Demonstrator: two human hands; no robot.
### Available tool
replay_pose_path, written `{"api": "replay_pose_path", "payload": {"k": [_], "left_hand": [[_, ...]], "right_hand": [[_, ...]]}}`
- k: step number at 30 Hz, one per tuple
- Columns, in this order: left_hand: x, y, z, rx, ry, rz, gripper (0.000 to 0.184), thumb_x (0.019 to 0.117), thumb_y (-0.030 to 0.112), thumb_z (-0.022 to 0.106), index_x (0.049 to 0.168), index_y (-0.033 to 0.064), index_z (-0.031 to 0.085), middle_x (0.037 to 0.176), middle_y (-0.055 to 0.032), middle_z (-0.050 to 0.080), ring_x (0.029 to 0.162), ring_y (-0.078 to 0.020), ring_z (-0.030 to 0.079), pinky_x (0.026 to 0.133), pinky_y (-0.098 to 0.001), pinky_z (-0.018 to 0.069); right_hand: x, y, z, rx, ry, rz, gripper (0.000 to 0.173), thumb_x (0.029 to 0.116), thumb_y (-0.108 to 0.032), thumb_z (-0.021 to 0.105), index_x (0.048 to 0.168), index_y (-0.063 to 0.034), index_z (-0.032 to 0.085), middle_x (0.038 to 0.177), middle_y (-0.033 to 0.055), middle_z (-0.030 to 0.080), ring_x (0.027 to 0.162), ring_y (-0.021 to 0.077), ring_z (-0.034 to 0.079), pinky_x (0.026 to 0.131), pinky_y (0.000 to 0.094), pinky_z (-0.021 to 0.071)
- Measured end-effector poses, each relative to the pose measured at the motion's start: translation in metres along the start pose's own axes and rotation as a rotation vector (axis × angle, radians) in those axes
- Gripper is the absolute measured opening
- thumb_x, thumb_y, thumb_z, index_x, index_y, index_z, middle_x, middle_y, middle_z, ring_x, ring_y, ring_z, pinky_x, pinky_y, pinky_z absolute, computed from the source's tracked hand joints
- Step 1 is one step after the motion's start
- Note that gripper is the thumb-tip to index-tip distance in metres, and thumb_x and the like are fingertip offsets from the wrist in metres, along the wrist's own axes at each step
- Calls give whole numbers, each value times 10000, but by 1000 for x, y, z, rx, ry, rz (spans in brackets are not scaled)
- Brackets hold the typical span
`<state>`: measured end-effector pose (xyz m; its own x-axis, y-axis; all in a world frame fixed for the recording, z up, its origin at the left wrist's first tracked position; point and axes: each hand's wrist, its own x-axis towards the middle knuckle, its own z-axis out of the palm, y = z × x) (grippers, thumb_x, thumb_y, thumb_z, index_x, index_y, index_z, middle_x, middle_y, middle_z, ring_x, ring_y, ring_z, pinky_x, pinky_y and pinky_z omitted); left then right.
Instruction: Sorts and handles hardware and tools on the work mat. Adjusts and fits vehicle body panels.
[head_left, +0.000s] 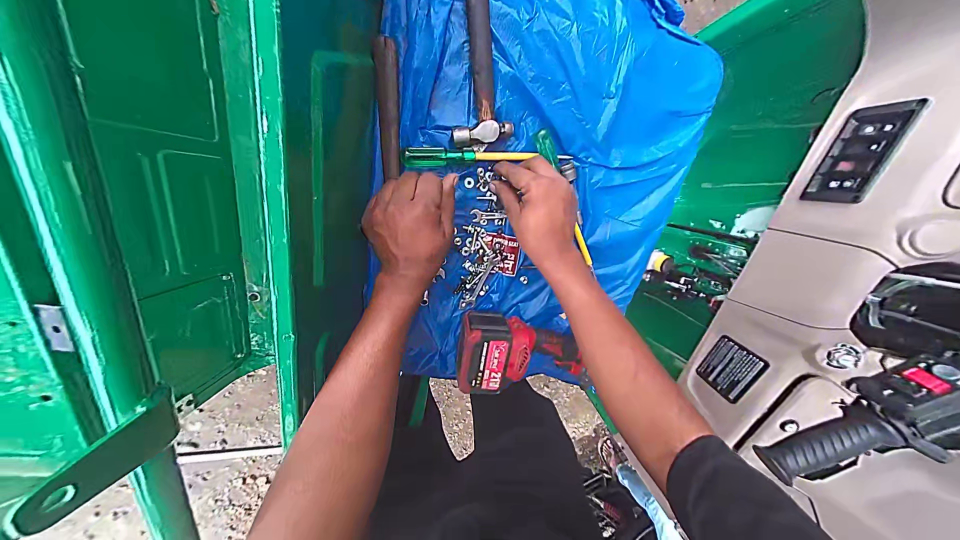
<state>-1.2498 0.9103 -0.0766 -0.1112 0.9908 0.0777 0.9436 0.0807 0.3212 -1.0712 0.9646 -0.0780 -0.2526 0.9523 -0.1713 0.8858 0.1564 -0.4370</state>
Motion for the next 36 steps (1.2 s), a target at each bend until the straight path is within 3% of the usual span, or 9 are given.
{"api": "replay_pose_path", "payload": {"k": [10, 16, 20, 24, 26, 29, 31, 33, 36], "left_hand": [[-45, -14, 17, 119, 89, 112, 418, 1081, 399, 471, 817, 86, 558, 781, -129, 553, 758, -349, 567, 653, -475, 412], [-47, -18, 24, 85, 125, 112, 448, 1084, 411, 449, 791, 90, 555, 783, -129, 563, 762, -341, 575, 655, -471, 414], [-46, -19, 27, 102, 120, 112, 448, 1085, 412, 438, 785, 97, 546, 782, -122, 556, 760, -334, 575, 649, -463, 413], [-47, -19, 31, 110, 139, 107, 451, 1085, 416, 434, 787, 98, 552, 784, -122, 562, 770, -337, 582, 651, -465, 418], [-47, -19, 32, 104, 143, 105, 449, 1087, 414, 432, 793, 97, 553, 790, -125, 563, 776, -342, 581, 652, -467, 413], [-47, -19, 33, 113, 145, 106, 452, 1086, 424, 426, 795, 102, 552, 788, -120, 561, 782, -340, 581, 651, -464, 411], [-48, -19, 34, 117, 148, 103, 450, 1085, 422, 430, 794, 103, 555, 788, -121, 563, 784, -340, 585, 654, -467, 417], [-49, -19, 35, 111, 152, 101, 438, 1081, 409, 446, 795, 97, 561, 784, -123, 565, 787, -343, 588, 657, -471, 421], [-48, -19, 35, 110, 161, 104, 436, 1081, 403, 448, 789, 97, 556, 775, -120, 556, 780, -343, 582, 653, -470, 414]], "right_hand": [[-23, 5, -28, 400, -123, 47, 71, 912, -122, 676, 978, -100, 686, 851, 10, 696, 632, 67, 641, 580, 255, 573], [-66, 17, -15, 193, -201, -184, 167, 982, -147, 646, 1050, -117, 795, 979, 51, 743, 891, 141, 701, 825, 308, 588], [-69, 9, -6, -41, -289, -248, 239, 1044, -186, 568, 1167, -167, 772, 1013, 88, 686, 933, 232, 686, 814, 398, 588], [-67, 0, -8, -114, -367, -200, 175, 1034, -148, 555, 1088, -72, 703, 1029, 119, 666, 958, 276, 684, 834, 438, 588], [-66, 6, -16, 113, -355, -128, 127, 1003, -155, 615, 1023, -64, 701, 964, 77, 679, 851, 196, 672, 773, 367, 579], [-73, 19, -26, 1038, -379, 130, 63, 981, -59, 646, 974, 2, 658, 775, 71, 650, 584, 108, 586, 517, 242, 510], [-82, 28, -28, 1516, -507, 268, 74, 1008, -63, 562, 993, -18, 618, 913, 123, 682, 720, 169, 672, 637, 312, 594], [-90, 30, -23, 1644, -534, 285, 79, 989, -43, 498, 964, -55, 573, 1053, 169, 701, 872, 240, 724, 774, 385, 624], [-94, 11, -12, 1266, -367, 185, 88, 907, 76, 549, 925, -5, 579, 924, 133, 691, 676, 156, 645, 565, 277, 550]]}}
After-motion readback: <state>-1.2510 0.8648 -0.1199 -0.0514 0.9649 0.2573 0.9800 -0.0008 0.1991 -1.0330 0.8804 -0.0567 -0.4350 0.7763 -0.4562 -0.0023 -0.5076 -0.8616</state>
